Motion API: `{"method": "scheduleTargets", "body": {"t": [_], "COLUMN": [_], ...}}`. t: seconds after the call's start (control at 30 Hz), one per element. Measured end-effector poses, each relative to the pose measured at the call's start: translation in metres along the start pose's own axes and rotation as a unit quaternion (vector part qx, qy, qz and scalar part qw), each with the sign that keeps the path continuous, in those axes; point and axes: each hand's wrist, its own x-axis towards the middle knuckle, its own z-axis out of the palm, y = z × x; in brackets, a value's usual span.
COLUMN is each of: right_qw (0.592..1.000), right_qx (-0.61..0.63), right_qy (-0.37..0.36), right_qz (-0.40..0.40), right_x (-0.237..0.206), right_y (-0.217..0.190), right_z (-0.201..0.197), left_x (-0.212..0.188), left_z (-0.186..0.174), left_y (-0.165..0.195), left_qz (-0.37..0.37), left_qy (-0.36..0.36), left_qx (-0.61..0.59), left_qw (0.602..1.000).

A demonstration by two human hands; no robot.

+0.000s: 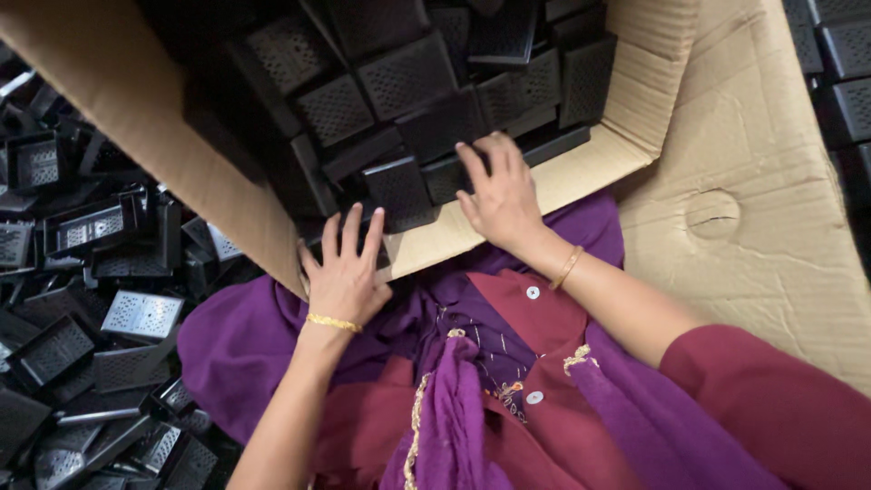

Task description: The person sits on the floor among a large pile of black plastic boxes and sorts them, stacking several at a time and placing the stacks into cardboard cartons, arranging the boxes neatly inside the cartons.

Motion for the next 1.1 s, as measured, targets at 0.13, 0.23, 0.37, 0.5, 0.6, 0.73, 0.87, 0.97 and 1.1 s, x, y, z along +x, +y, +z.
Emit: {"method": "scheduleTargets", "body": {"t": [0.13, 0.23, 0.37, 0.5, 0.6, 0.73, 0.87, 0.97, 1.1], "right_qw": [0.996, 0.993, 0.994, 0.993, 0.988, 0.965, 0.78, 0.91, 0.983], "right_qx": [0.072, 0.089, 0.1, 0.108, 0.135, 0.232, 0.557, 0.328, 0.092], "right_qy": [-0.012, -0.023, -0.015, -0.021, -0.043, 0.032, 0.065, 0.108, 0.155], "right_qz": [0.055, 0.077, 0.038, 0.047, 0.06, 0.121, 0.277, 0.23, 0.015], "right_x": [0.003, 0.006, 0.01, 0.012, 0.003, -0.02, -0.027, -0.018, -0.017], "right_y": [-0.001, -0.002, -0.002, 0.0, 0.004, 0.011, 0.017, 0.011, -0.026], "right_z": [-0.002, 0.0, 0.003, -0.002, -0.014, -0.029, -0.038, -0.05, -0.062], "left_x": [-0.004, -0.005, 0.003, 0.012, 0.015, 0.027, 0.029, 0.024, 0.023], "left_z": [-0.005, 0.001, 0.004, -0.002, -0.003, -0.005, -0.012, -0.021, -0.024], "left_y": [-0.045, -0.055, -0.04, -0.03, -0.025, -0.028, -0.031, -0.038, -0.037], "left_qz": [0.071, 0.099, 0.064, 0.11, 0.124, 0.036, 0.017, 0.024, -0.01], "left_qy": [0.041, 0.075, 0.054, 0.097, 0.225, 0.163, 0.152, 0.251, 0.228], "left_qx": [-0.185, -0.164, -0.038, 0.003, 0.087, 0.074, 0.011, -0.257, -0.474], "left_qw": [0.979, 0.979, 0.996, 0.989, 0.963, 0.983, 0.988, 0.933, 0.85]}}
